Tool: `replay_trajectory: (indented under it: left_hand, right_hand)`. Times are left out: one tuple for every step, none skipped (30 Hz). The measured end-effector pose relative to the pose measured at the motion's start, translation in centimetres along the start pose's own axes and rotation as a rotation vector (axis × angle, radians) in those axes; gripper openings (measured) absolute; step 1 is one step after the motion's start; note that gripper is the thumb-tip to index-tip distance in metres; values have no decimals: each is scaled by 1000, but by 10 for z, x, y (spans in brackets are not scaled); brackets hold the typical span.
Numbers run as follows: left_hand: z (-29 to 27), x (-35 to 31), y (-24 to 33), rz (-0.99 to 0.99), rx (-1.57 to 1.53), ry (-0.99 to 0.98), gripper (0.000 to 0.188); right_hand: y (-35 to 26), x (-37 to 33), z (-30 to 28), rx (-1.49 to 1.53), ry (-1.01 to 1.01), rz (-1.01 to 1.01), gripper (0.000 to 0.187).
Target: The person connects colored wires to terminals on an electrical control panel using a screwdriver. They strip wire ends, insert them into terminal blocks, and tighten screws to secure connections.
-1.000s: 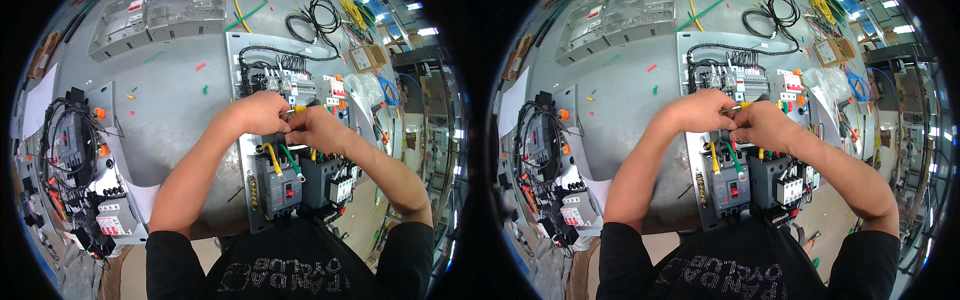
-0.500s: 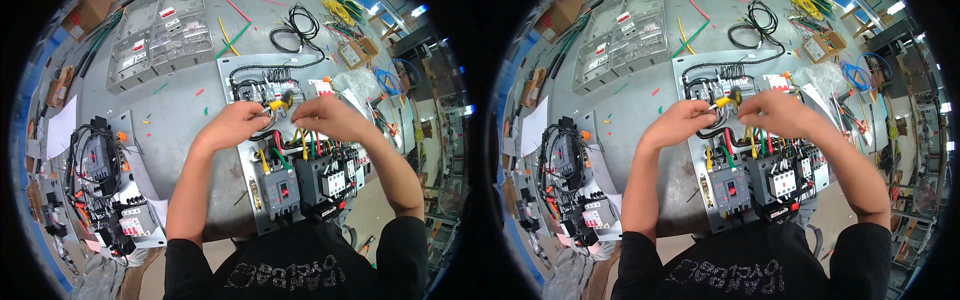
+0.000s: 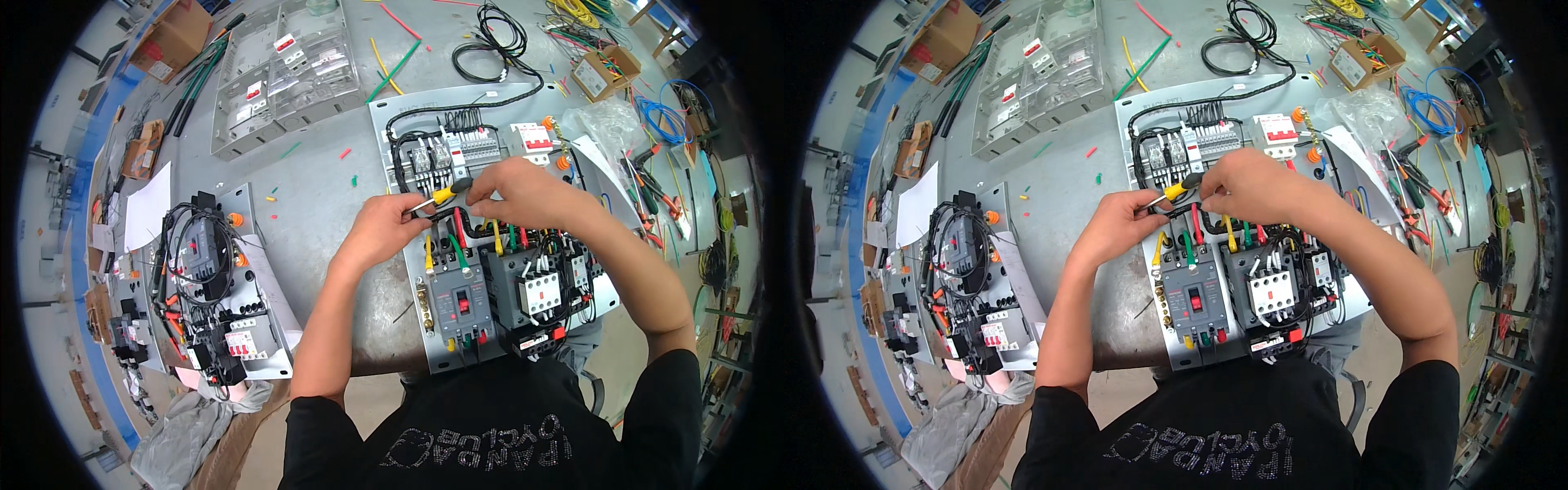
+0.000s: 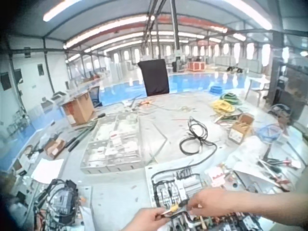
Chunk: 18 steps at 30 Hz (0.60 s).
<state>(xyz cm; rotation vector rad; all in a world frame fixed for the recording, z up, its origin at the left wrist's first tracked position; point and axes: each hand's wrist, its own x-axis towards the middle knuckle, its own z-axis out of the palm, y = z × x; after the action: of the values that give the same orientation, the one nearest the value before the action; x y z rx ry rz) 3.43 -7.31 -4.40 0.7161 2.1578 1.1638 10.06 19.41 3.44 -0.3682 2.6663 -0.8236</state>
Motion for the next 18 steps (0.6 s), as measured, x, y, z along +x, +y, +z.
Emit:
replay_trajectory:
  left_hand:
    - [1,-1,2,-19,1,5,22]
    - [2,-2,2,-37,2,9,22]
    - [3,-1,-1,-44,-11,14,22]
    - [5,1,-7,-51,-23,17,23]
    - [5,2,-8,-58,-34,21,23]
    - [3,2,-8,-33,-114,9,23]
    - [-1,1,-6,-7,-194,-4,22]
    - [-4,1,-1,23,-276,-18,21]
    - [-6,3,5,39,-295,-39,21]
    - [-8,5,13,55,-314,-60,21]
    - [-10,8,20,72,-332,-77,21]
    - [-13,12,22,48,-309,-112,22]
    - [-12,15,23,39,-272,-130,22]
    - [-11,18,22,31,-235,-146,21]
    - [-10,21,21,23,-199,-160,21]
    - [-8,23,21,42,-196,-119,20]
    - [-4,25,21,61,-198,-81,20]
    - [-1,26,20,79,-200,-42,19]
  right_hand:
    - [2,2,4,2,-10,-5,29]
    - [4,2,6,-3,0,1,29]
    - [5,3,7,-8,12,7,29]
    - [7,3,8,-13,23,15,29]
    - [5,3,3,6,21,30,30]
    - [2,1,-5,26,18,46,30]
    - [1,0,-10,46,17,63,31]
    - [3,-1,-9,62,100,34,34]
    - [4,-3,-11,73,140,35,35]
    - [3,-3,-13,83,179,38,35]
    - [0,-4,-14,93,219,36,36]
    - [-2,-5,-14,119,226,56,36]
    - [0,-6,-16,87,178,103,36]
    - [3,-5,-20,55,129,147,36]
    - [4,-4,-22,22,79,191,37]
    - [4,-5,-22,75,92,211,38]
    - [7,-8,-17,129,101,237,40]
    - [8,-9,-12,182,109,260,42]
